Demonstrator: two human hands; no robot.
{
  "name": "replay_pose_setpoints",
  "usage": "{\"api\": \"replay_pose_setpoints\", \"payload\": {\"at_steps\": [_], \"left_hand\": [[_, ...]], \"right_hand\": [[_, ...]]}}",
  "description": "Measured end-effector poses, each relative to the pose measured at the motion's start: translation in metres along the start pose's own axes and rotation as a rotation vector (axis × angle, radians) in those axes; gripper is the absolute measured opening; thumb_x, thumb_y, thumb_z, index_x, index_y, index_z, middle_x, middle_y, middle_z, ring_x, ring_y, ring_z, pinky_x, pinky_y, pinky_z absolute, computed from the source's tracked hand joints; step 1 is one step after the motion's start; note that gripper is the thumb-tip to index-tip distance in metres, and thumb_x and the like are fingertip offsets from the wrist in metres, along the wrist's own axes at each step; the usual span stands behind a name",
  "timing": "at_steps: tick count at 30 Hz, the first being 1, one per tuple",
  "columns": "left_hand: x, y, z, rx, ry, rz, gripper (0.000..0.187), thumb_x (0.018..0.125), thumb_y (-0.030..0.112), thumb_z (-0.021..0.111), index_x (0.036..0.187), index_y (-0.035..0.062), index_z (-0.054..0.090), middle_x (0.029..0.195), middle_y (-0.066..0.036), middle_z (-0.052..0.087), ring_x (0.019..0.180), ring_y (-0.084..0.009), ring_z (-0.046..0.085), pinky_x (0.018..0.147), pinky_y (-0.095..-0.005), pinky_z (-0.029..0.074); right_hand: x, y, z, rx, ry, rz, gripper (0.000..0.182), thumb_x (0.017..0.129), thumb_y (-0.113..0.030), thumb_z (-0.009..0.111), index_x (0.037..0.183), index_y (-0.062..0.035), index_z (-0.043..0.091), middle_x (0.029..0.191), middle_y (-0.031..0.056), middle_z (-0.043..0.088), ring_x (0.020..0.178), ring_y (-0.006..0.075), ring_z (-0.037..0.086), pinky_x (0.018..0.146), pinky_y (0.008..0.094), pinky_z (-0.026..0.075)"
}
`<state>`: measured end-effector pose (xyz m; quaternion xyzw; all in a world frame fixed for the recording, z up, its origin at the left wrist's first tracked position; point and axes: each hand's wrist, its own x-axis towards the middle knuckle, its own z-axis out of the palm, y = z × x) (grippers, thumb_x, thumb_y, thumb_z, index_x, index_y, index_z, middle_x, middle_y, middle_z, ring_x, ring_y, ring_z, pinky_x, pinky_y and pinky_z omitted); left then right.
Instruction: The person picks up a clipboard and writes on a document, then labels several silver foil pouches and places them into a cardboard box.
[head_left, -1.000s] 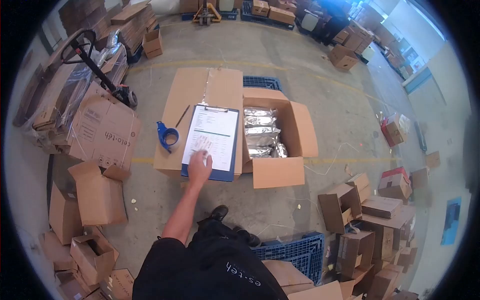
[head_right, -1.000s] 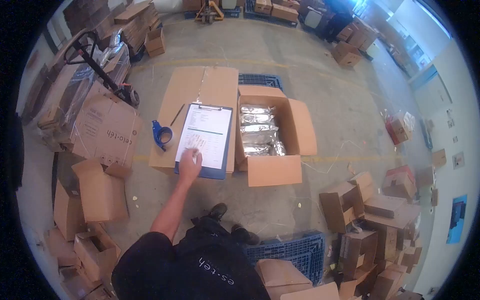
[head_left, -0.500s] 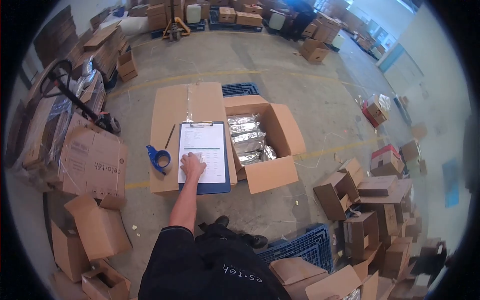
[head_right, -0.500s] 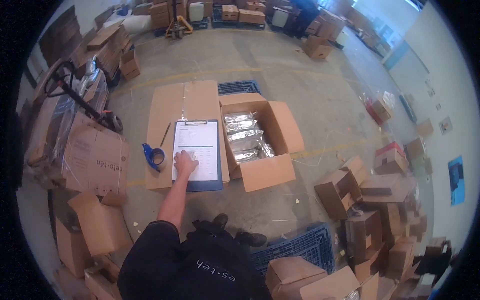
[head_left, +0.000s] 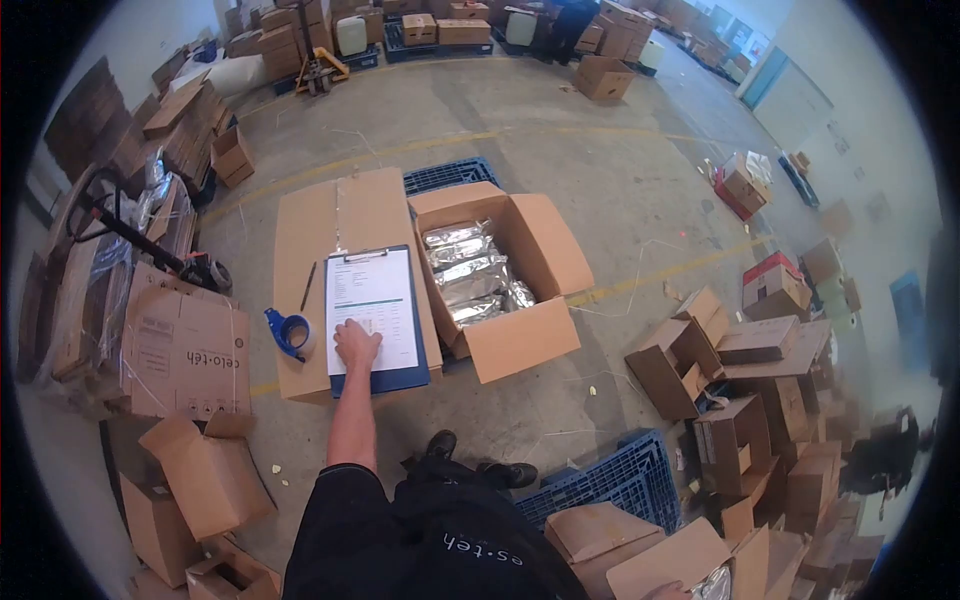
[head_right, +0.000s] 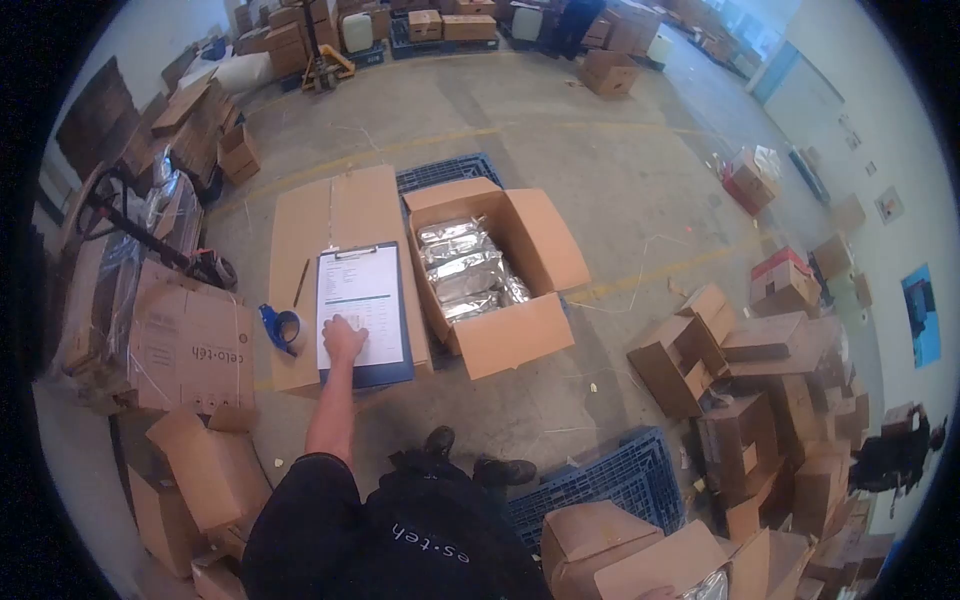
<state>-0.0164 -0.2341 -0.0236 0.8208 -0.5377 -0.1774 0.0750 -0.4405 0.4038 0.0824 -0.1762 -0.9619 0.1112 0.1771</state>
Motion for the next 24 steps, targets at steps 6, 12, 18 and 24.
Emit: {"api": "replay_pose_setpoints", "payload": {"at_steps": [6,12,18,24], "left_hand": [[0.003,-0.02,-0.001,0.001,0.141,0.006,0.06,0.065,0.025,0.077,0.113,-0.0026,0.054,0.113,-0.023,0.054,0.107,-0.0379,0.054,0.092,-0.0466,0.046],[-0.028,-0.008,-0.018,-0.174,0.414,0.129,0.064,0.067,0.022,0.075,0.12,-0.0053,0.052,0.112,-0.023,0.055,0.106,-0.0371,0.055,0.095,-0.0453,0.043],[-0.145,0.119,0.021,-1.05,-0.324,0.226,0.016,0.083,0.011,0.066,0.096,0.0014,0.065,0.081,-0.003,0.061,0.068,-0.0117,0.055,0.06,-0.0264,0.045],[-0.373,0.239,0.133,-0.974,-1.795,0.312,0.036,0.089,0.016,0.057,0.118,-0.0051,0.051,0.104,-0.015,0.062,0.095,-0.0245,0.062,0.086,-0.0369,0.05]], "right_hand": [[0.001,-0.017,-0.024,0.019,-0.048,0.048,0.04,0.086,-0.03,0.056,0.108,0.0025,0.062,0.101,0.0267,0.064,0.09,0.0415,0.063,0.077,0.0472,0.05],[0.013,0.007,-0.017,0.052,-0.11,0.063,0.043,0.085,-0.033,0.057,0.11,0.0025,0.061,0.103,0.0275,0.064,0.091,0.0427,0.063,0.079,0.0479,0.05],[0.024,0.026,-0.004,0.188,-0.108,0.104,0.038,0.088,-0.026,0.055,0.111,0.0043,0.057,0.105,0.025,0.062,0.094,0.0408,0.06,0.084,0.0459,0.047],[-0.002,-0.028,-0.02,0.399,0.038,-0.244,0.044,0.082,-0.015,0.063,0.12,0.0053,0.052,0.118,0.0211,0.054,0.105,0.036,0.054,0.089,0.0421,0.044]]}}
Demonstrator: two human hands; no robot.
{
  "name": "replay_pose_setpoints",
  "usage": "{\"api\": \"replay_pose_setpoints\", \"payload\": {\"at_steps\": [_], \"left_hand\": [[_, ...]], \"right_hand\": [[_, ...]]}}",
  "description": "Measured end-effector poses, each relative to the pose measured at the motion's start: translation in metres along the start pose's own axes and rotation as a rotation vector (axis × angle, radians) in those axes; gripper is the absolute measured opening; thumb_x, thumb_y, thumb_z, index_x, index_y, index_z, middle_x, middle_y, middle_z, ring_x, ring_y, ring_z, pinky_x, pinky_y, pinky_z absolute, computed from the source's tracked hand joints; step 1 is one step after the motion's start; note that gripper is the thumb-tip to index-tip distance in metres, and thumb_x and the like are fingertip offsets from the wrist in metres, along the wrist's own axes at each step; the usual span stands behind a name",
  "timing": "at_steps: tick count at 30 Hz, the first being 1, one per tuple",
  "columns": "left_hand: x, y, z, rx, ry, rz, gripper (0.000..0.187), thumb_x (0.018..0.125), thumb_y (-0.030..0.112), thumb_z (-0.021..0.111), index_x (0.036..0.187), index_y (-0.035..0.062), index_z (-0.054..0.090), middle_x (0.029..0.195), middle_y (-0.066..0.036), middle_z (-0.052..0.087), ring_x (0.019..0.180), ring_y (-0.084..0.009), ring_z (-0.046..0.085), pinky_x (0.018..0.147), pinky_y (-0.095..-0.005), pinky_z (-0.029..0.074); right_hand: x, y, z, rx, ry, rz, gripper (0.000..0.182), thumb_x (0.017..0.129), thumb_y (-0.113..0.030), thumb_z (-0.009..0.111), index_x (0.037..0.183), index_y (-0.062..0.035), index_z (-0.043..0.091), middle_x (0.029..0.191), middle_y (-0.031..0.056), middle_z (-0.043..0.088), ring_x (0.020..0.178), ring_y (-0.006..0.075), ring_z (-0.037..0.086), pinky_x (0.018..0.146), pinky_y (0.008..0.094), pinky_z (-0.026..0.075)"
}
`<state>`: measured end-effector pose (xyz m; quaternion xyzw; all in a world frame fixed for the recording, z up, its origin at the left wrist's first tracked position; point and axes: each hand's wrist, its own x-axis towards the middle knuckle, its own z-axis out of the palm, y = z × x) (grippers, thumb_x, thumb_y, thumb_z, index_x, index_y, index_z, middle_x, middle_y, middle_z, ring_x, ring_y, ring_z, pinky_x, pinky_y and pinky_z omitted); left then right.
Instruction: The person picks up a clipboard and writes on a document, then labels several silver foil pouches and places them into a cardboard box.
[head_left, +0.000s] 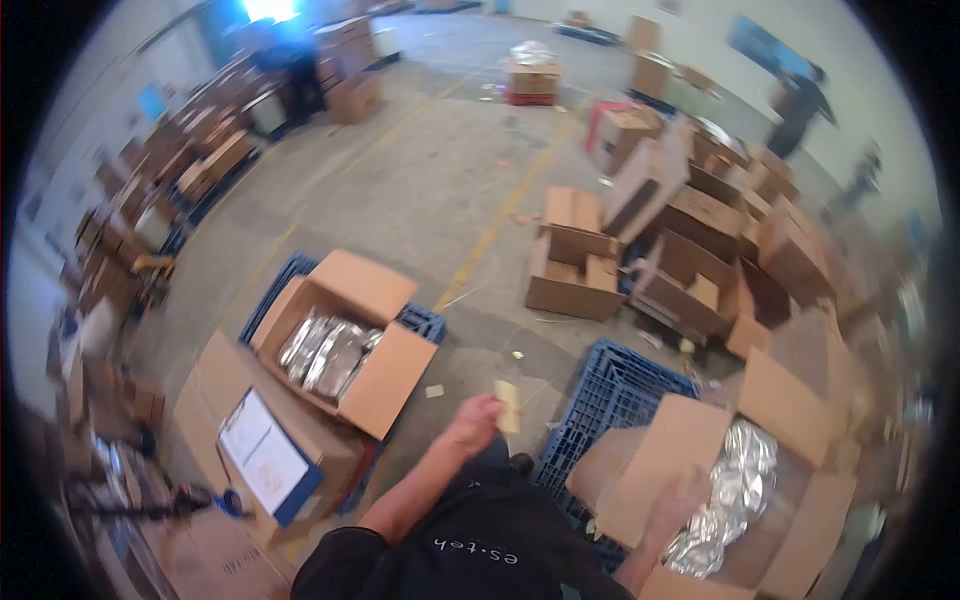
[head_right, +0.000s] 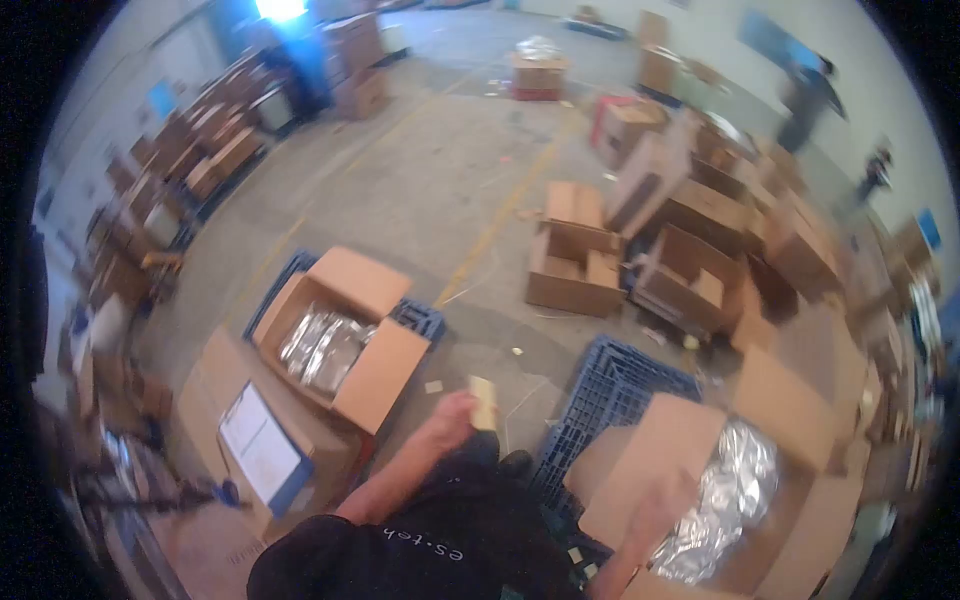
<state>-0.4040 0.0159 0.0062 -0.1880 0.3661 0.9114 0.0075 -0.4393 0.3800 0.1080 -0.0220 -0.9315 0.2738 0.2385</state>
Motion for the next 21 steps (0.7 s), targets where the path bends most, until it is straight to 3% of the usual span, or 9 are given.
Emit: {"api": "replay_pose_setpoints", "payload": {"at_steps": [3,5,11,13,15,17,19,20,21], "left_hand": [[0.023,-0.01,0.118,0.16,-0.387,-0.334,0.046,0.087,0.016,0.065,0.125,-0.0038,0.049,0.107,-0.011,0.063,0.094,-0.0173,0.062,0.083,-0.0316,0.05],[0.034,-0.03,0.163,0.346,-0.485,-0.332,0.048,0.084,0.013,0.07,0.125,-0.0042,0.05,0.106,-0.01,0.063,0.094,-0.0142,0.061,0.082,-0.0292,0.05],[0.046,-0.054,0.21,0.632,-0.516,-0.279,0.056,0.083,0.012,0.072,0.13,-0.002,0.044,0.101,-0.008,0.061,0.091,-0.0137,0.059,0.075,-0.0285,0.05],[0.058,-0.061,0.207,0.622,-0.641,-0.318,0.053,0.087,0.017,0.067,0.131,-0.0005,0.043,0.105,-0.009,0.061,0.091,-0.0148,0.06,0.072,-0.0296,0.052],[0.067,-0.049,0.218,0.16,-0.666,-0.711,0.038,0.092,0.022,0.061,0.121,-0.0002,0.051,0.115,-0.01,0.06,0.098,-0.0172,0.061,0.079,-0.029,0.052],[0.094,-0.052,0.219,0.26,-0.779,-0.829,0.029,0.095,0.023,0.052,0.114,0.0008,0.056,0.114,-0.01,0.062,0.099,-0.0196,0.062,0.08,-0.0306,0.053],[0.117,-0.055,0.227,0.293,-0.662,-0.678,0.025,0.094,0.02,0.053,0.109,-0.0005,0.059,0.109,-0.012,0.063,0.097,-0.0198,0.063,0.076,-0.0317,0.054],[0.13,-0.053,0.23,0.271,-0.608,-0.65,0.023,0.094,0.016,0.052,0.107,-0.0018,0.058,0.104,-0.014,0.064,0.094,-0.0209,0.063,0.077,-0.0329,0.053],[0.146,-0.048,0.231,0.284,-0.636,-0.662,0.023,0.094,0.016,0.052,0.107,-0.0018,0.058,0.104,-0.014,0.064,0.094,-0.0209,0.063,0.077,-0.0329,0.053]], "right_hand": [[-0.008,-0.059,-0.004,0.491,-0.45,0.121,0.055,0.078,-0.017,0.07,0.126,0.0022,0.05,0.121,0.0181,0.056,0.108,0.0323,0.055,0.091,0.0395,0.045],[-0.008,-0.085,-0.005,0.404,-0.445,0.047,0.046,0.079,-0.014,0.068,0.12,0.001,0.055,0.114,0.019,0.06,0.102,0.0292,0.059,0.083,0.0374,0.048],[-0.006,-0.063,0.016,0.407,-0.382,0.428,0.03,0.086,-0.015,0.062,0.112,-0.0003,0.059,0.096,0.0211,0.062,0.079,0.0248,0.064,0.067,0.0348,0.05],[-0.004,-0.056,0.024,0.572,-0.353,0.508,0.028,0.089,-0.014,0.058,0.112,0.0024,0.058,0.096,0.017,0.064,0.079,0.0205,0.064,0.068,0.0342,0.051],[0.0,-0.058,0.039,1.204,-0.31,0.715,0.023,0.091,-0.012,0.056,0.108,0.0041,0.06,0.094,0.01,0.065,0.079,0.0128,0.062,0.065,0.0266,0.051],[0.014,-0.057,0.051,1.209,-0.317,0.76,0.026,0.091,-0.011,0.056,0.109,0.0064,0.059,0.094,0.0101,0.065,0.083,0.0149,0.062,0.07,0.0282,0.052],[0.037,-0.067,0.053,0.662,-0.254,0.539,0.036,0.088,-0.014,0.061,0.117,0.0062,0.054,0.1,0.0139,0.064,0.09,0.0208,0.062,0.075,0.0347,0.053],[0.046,-0.069,0.058,0.332,-0.166,0.527,0.058,0.079,-0.023,0.073,0.125,0.004,0.048,0.112,0.0179,0.06,0.104,0.0278,0.059,0.088,0.0431,0.048],[0.058,-0.071,0.061,0.327,-0.136,0.539,0.058,0.079,-0.023,0.073,0.125,0.004,0.048,0.112,0.0179,0.06,0.104,0.0278,0.059,0.088,0.0431,0.048]]}}
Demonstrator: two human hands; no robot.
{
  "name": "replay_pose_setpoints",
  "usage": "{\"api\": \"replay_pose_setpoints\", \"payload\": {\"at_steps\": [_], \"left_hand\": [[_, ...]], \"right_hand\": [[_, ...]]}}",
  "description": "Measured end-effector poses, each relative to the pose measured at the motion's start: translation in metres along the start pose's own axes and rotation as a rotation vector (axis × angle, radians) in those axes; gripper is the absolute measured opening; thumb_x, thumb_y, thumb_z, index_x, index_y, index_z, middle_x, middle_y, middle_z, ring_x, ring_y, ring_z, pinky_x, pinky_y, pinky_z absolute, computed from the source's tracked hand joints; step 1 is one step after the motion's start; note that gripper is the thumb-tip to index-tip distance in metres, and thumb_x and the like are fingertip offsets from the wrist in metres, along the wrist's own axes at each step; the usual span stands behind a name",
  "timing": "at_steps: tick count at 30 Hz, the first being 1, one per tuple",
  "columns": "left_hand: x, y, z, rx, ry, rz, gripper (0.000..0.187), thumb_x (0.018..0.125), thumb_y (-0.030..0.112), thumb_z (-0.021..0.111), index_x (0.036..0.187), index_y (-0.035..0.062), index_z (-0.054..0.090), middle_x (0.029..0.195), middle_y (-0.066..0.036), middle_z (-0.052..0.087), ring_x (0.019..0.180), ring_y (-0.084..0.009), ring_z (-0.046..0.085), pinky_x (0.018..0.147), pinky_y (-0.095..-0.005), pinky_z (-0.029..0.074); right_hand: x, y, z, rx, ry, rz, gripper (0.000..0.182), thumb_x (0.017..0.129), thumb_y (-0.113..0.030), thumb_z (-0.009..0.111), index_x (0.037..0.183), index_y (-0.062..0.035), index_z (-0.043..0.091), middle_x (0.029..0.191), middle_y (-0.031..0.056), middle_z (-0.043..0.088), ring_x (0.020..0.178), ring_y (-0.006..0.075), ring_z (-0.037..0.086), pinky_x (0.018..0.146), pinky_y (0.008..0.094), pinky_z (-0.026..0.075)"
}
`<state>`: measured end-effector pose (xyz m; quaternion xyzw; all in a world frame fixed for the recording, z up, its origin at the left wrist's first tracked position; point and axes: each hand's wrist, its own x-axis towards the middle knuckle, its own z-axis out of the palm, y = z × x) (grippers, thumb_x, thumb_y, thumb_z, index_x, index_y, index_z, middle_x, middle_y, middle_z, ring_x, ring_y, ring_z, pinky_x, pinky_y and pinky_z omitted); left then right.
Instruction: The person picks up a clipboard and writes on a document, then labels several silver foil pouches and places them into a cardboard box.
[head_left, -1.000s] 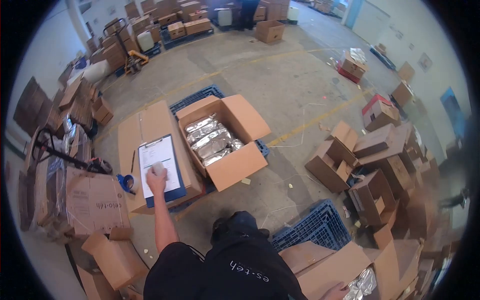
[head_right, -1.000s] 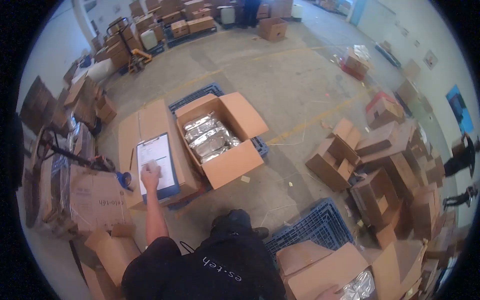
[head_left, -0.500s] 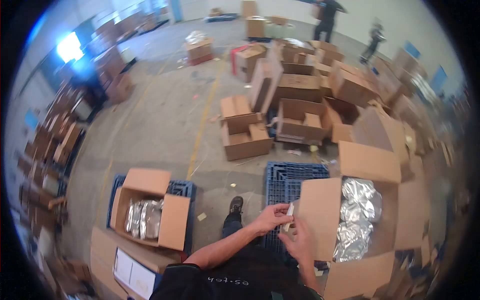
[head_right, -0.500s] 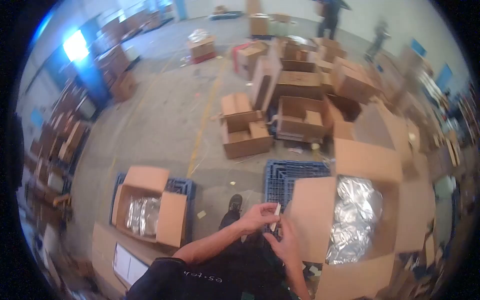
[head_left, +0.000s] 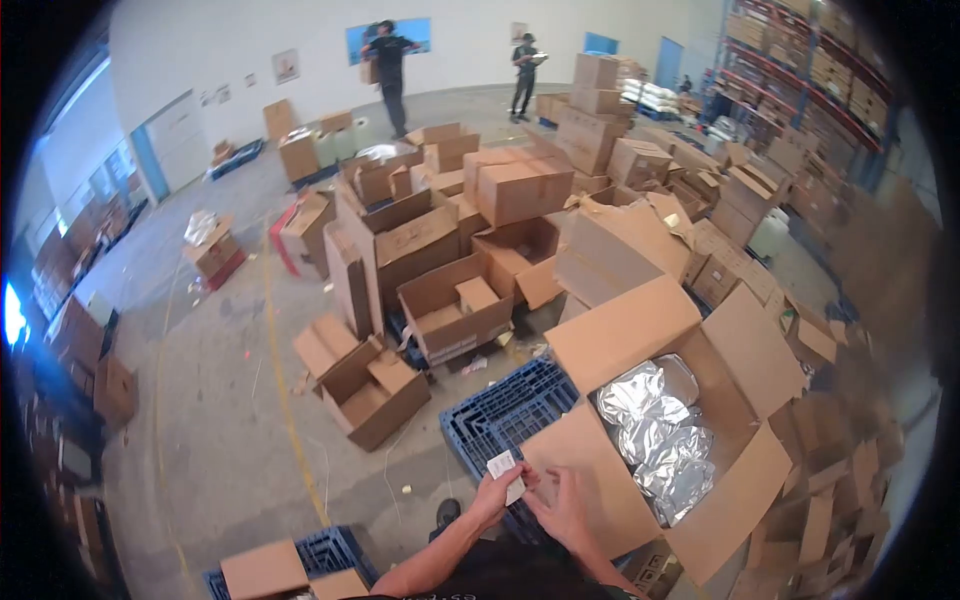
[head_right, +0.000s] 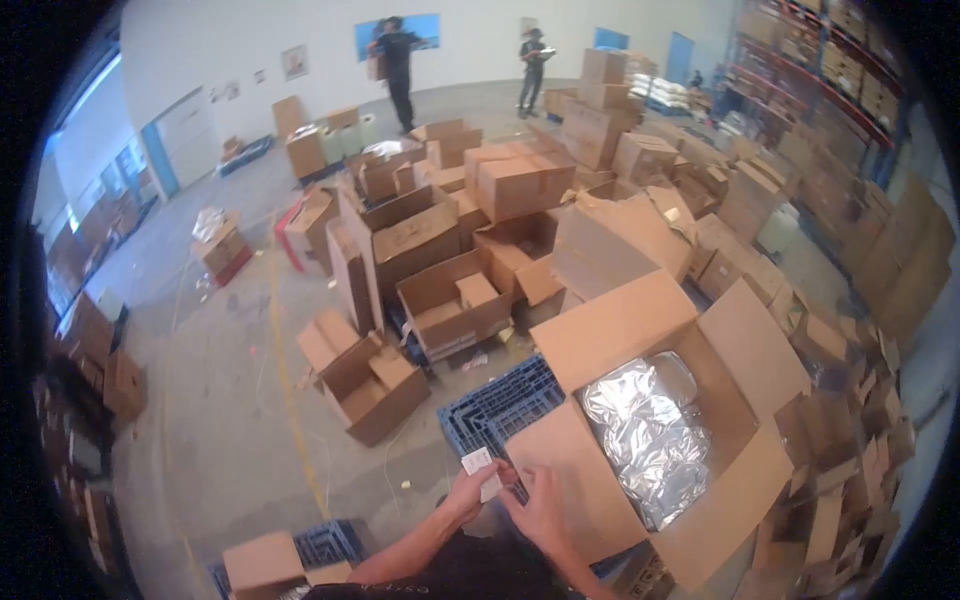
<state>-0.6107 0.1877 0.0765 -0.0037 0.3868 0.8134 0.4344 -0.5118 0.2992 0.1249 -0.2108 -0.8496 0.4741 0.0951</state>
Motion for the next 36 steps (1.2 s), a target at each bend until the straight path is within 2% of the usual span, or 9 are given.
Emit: {"api": "replay_pose_setpoints", "payload": {"at_steps": [5,12,14,17,22,25,27,30,36], "left_hand": [[0.012,0.044,-0.027,0.438,-0.188,-0.29,0.024,0.09,0.01,0.052,0.112,0.0008,0.056,0.1,-0.009,0.062,0.091,-0.0212,0.063,0.081,-0.0332,0.051],[0.049,0.075,-0.051,0.228,-0.263,-0.483,0.028,0.09,0.015,0.056,0.116,0.0051,0.052,0.106,-0.01,0.062,0.094,-0.0231,0.064,0.082,-0.0373,0.052],[0.061,0.084,-0.048,0.08,-0.337,-0.327,0.024,0.093,0.018,0.05,0.113,0.0043,0.052,0.106,-0.011,0.063,0.091,-0.0209,0.063,0.077,-0.0338,0.053],[0.063,0.102,-0.01,0.049,-0.258,-0.243,0.019,0.096,0.02,0.045,0.109,0.0072,0.051,0.105,-0.012,0.063,0.087,-0.0192,0.062,0.072,-0.0334,0.052],[0.07,0.104,0.012,0.11,-0.473,-0.252,0.017,0.096,0.021,0.046,0.107,0.0092,0.05,0.116,-0.015,0.059,0.096,-0.0247,0.061,0.085,-0.0386,0.049],[0.073,0.117,0.02,-0.02,-0.684,-0.3,0.039,0.097,0.029,0.046,0.126,0.0032,0.047,0.125,-0.018,0.056,0.109,-0.0256,0.057,0.094,-0.037,0.045],[0.074,0.136,0.023,-0.123,-0.854,-0.555,0.061,0.095,0.04,0.047,0.139,0.0001,0.038,0.13,-0.018,0.053,0.122,-0.0287,0.05,0.106,-0.0389,0.036],[0.105,0.109,-0.001,0.728,-1.154,-0.623,0.056,0.095,0.04,0.048,0.133,-0.001,0.044,0.123,-0.016,0.057,0.116,-0.0258,0.054,0.101,-0.0373,0.041],[0.093,0.062,0.029,0.733,-0.984,-0.783,0.036,0.098,0.026,0.048,0.117,-0.0029,0.057,0.102,-0.012,0.063,0.094,-0.0204,0.061,0.084,-0.031,0.047]], "right_hand": [[0.041,-0.037,0.021,-0.322,-0.185,-0.434,0.098,0.062,-0.037,0.084,0.137,0.0006,0.034,0.132,0.0217,0.044,0.124,0.0368,0.042,0.106,0.0475,0.031],[0.051,-0.052,0.051,-0.341,-0.079,-0.297,0.097,0.064,-0.037,0.082,0.139,0.0004,0.032,0.137,0.0246,0.04,0.129,0.0372,0.039,0.106,0.0463,0.032],[0.05,-0.035,0.065,-0.167,0.291,-0.171,0.079,0.075,-0.035,0.077,0.134,0.0007,0.039,0.126,0.0226,0.051,0.115,0.0297,0.053,0.097,0.0406,0.042],[0.044,-0.017,0.076,0.54,0.357,0.225,0.048,0.088,-0.029,0.066,0.122,0.0016,0.051,0.109,0.0159,0.061,0.096,0.0195,0.061,0.084,0.0331,0.049],[0.041,-0.037,0.052,0.851,0.331,0.248,0.023,0.096,-0.019,0.054,0.103,0.0027,0.059,0.087,0.0065,0.065,0.077,0.0123,0.061,0.072,0.0274,0.05],[0.034,-0.045,0.022,0.736,0.413,0.155,0.021,0.093,-0.019,0.057,0.099,0.0009,0.061,0.082,0.0062,0.065,0.075,0.0126,0.061,0.069,0.0273,0.049],[0.022,-0.051,-0.008,0.139,0.248,0.171,0.019,0.087,-0.018,0.058,0.095,-0.0013,0.062,0.08,0.0086,0.064,0.073,0.0174,0.061,0.068,0.031,0.049],[0.021,-0.068,-0.041,-0.138,-0.122,0.119,0.021,0.081,-0.018,0.057,0.095,-0.0033,0.064,0.083,0.0116,0.065,0.075,0.0265,0.063,0.07,0.0365,0.049],[0.018,-0.03,-0.07,-0.389,-0.223,-0.119,0.026,0.088,-0.024,0.054,0.102,-0.0028,0.061,0.099,0.0158,0.062,0.094,0.0339,0.06,0.082,0.041,0.047]]}}
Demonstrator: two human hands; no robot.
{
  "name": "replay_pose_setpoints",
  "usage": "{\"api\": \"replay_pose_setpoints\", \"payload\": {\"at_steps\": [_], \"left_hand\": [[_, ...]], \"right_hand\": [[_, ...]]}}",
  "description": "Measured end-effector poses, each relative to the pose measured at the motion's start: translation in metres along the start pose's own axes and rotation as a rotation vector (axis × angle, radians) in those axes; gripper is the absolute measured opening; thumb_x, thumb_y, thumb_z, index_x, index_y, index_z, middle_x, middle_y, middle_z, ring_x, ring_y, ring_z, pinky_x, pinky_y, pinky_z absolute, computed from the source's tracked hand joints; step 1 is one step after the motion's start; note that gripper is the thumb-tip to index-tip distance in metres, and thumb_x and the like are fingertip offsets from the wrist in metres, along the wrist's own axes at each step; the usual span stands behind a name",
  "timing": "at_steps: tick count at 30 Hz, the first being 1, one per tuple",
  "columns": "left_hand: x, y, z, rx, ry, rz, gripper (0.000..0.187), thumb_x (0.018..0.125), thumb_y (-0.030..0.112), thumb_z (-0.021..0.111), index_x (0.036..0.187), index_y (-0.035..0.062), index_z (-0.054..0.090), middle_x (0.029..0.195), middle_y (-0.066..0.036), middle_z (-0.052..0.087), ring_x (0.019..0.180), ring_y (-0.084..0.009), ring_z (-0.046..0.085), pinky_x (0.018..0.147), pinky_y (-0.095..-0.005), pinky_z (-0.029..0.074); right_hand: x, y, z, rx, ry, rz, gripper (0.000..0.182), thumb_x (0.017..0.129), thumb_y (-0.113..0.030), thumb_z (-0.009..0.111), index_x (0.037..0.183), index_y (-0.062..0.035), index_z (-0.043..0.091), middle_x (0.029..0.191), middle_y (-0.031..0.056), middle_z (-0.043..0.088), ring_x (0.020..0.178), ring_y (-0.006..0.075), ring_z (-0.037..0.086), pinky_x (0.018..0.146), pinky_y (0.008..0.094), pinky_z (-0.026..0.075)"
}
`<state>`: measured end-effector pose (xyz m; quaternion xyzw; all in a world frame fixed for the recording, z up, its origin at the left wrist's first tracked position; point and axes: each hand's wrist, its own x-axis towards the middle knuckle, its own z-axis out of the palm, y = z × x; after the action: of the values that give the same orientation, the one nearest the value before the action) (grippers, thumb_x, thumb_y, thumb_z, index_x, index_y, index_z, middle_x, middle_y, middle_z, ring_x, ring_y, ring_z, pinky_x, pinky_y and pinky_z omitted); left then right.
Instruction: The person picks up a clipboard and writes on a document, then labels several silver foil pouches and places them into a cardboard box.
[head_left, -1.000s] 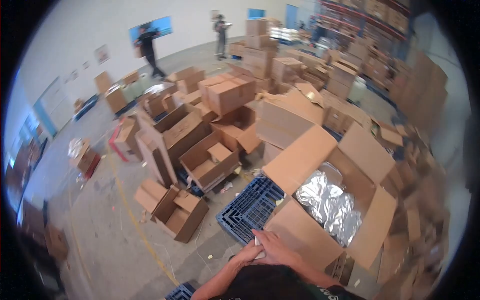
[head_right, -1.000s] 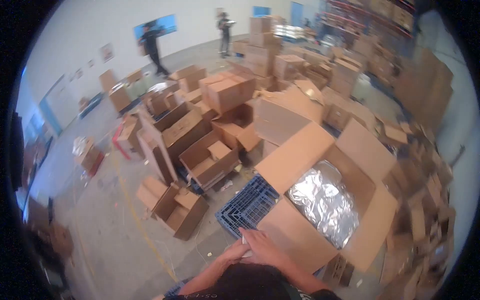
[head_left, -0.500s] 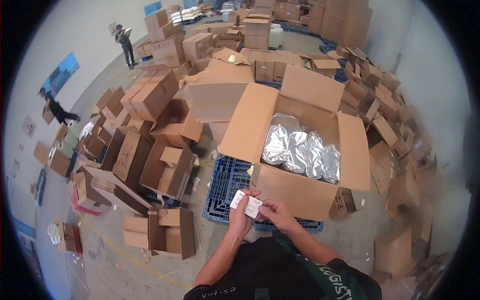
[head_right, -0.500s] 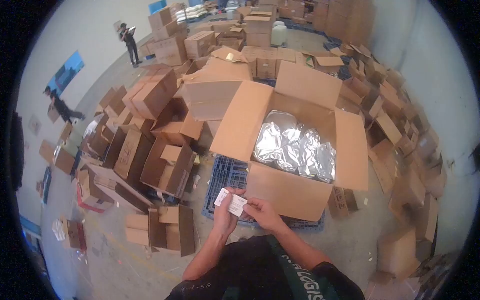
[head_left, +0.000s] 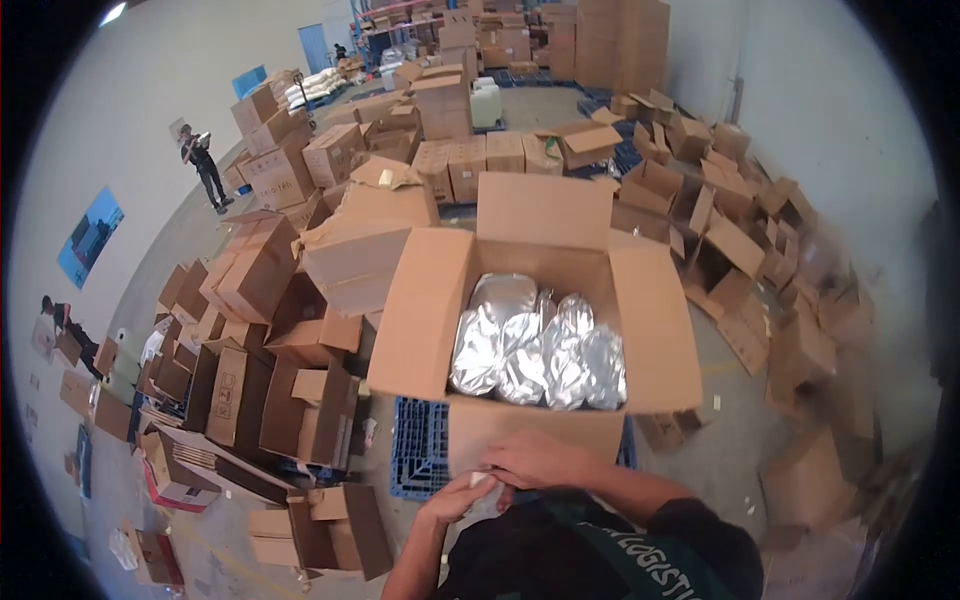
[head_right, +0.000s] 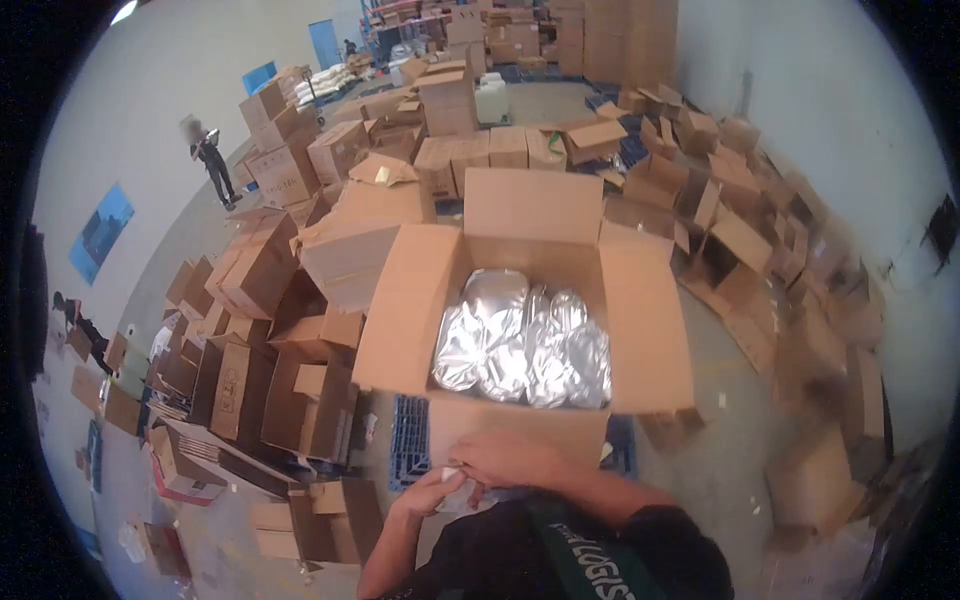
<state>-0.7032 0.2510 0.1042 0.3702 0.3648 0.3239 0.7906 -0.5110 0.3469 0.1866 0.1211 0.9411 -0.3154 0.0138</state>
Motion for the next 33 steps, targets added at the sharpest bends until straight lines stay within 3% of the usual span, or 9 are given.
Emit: {"api": "replay_pose_setpoints", "payload": {"at_steps": [2,4,5,8,13,20,24,29,33], "left_hand": [[0.026,0.005,0.013,-0.193,-0.009,0.145,0.033,0.098,0.025,0.049,0.111,-0.0037,0.058,0.097,-0.011,0.064,0.083,-0.0183,0.063,0.073,-0.0305,0.05],[0.042,0.03,0.048,-0.241,0.544,0.216,0.032,0.098,0.023,0.05,0.109,-0.0047,0.059,0.095,-0.011,0.065,0.078,-0.0174,0.064,0.069,-0.0302,0.052],[0.055,0.025,0.048,-0.067,0.59,0.226,0.03,0.097,0.02,0.05,0.109,-0.0054,0.06,0.095,-0.011,0.066,0.077,-0.0172,0.065,0.068,-0.0287,0.054],[0.08,0.037,0.076,0.129,0.623,0.178,0.03,0.097,0.018,0.051,0.112,-0.0061,0.06,0.097,-0.012,0.066,0.082,-0.0179,0.066,0.072,-0.0295,0.054],[0.111,0.022,0.088,-0.037,0.568,0.197,0.036,0.097,0.024,0.054,0.115,-0.0076,0.059,0.095,-0.012,0.069,0.088,-0.0159,0.066,0.077,-0.0283,0.053],[0.118,0.043,0.098,0.363,0.637,0.304,0.019,0.092,0.013,0.06,0.099,-0.0015,0.069,0.088,-0.004,0.069,0.079,-0.0107,0.061,0.071,-0.0246,0.048],[0.111,0.039,0.104,0.451,0.754,0.255,0.02,0.092,0.017,0.061,0.1,-0.0001,0.068,0.084,-0.004,0.069,0.076,-0.0086,0.061,0.067,-0.0246,0.049],[0.111,0.027,0.113,0.539,0.894,0.294,0.02,0.088,0.018,0.065,0.095,-0.0001,0.069,0.079,-0.008,0.07,0.073,-0.0097,0.062,0.066,-0.0258,0.049],[0.113,0.031,0.119,0.641,0.836,0.241,0.021,0.088,0.019,0.066,0.097,0.0008,0.069,0.081,-0.009,0.07,0.073,-0.0116,0.063,0.067,-0.0282,0.05]], "right_hand": [[-0.014,0.013,-0.016,0.107,0.402,0.041,0.032,0.092,-0.031,0.053,0.106,-0.0038,0.06,0.101,0.0148,0.061,0.095,0.033,0.06,0.085,0.0399,0.046],[-0.028,0.039,-0.021,0.254,0.257,0.12,0.031,0.091,-0.029,0.058,0.109,-0.0037,0.058,0.102,0.0136,0.061,0.092,0.0302,0.061,0.082,0.0375,0.048],[-0.03,0.059,-0.004,0.361,0.355,0.112,0.032,0.088,-0.029,0.061,0.108,-0.0033,0.06,0.1,0.0141,0.06,0.091,0.031,0.061,0.08,0.0375,0.049],[-0.045,0.093,0.002,0.499,0.493,0.088,0.031,0.085,-0.028,0.066,0.105,-0.0035,0.062,0.092,0.0141,0.062,0.089,0.031,0.062,0.077,0.0384,0.049],[-0.067,0.133,0.001,0.334,0.508,0.041,0.02,0.085,-0.019,0.068,0.098,-0.0038,0.066,0.081,0.0102,0.065,0.075,0.0226,0.066,0.066,0.0331,0.051],[-0.074,0.136,-0.008,0.66,0.503,0.081,0.018,0.087,-0.017,0.067,0.096,-0.0012,0.066,0.08,0.0093,0.068,0.072,0.0133,0.066,0.065,0.0282,0.052],[-0.075,0.129,-0.016,0.625,0.402,0.157,0.022,0.087,-0.022,0.066,0.098,-0.0025,0.067,0.084,0.0083,0.068,0.073,0.0146,0.065,0.067,0.0281,0.052],[-0.081,0.141,-0.016,0.541,0.285,0.003,0.025,0.086,-0.025,0.067,0.098,-0.0033,0.068,0.089,0.0096,0.068,0.079,0.0181,0.065,0.071,0.0303,0.052],[-0.096,0.139,-0.02,0.505,0.252,0.008,0.024,0.086,-0.026,0.067,0.095,-0.0036,0.069,0.087,0.0101,0.067,0.081,0.0218,0.064,0.073,0.0326,0.05]]}}
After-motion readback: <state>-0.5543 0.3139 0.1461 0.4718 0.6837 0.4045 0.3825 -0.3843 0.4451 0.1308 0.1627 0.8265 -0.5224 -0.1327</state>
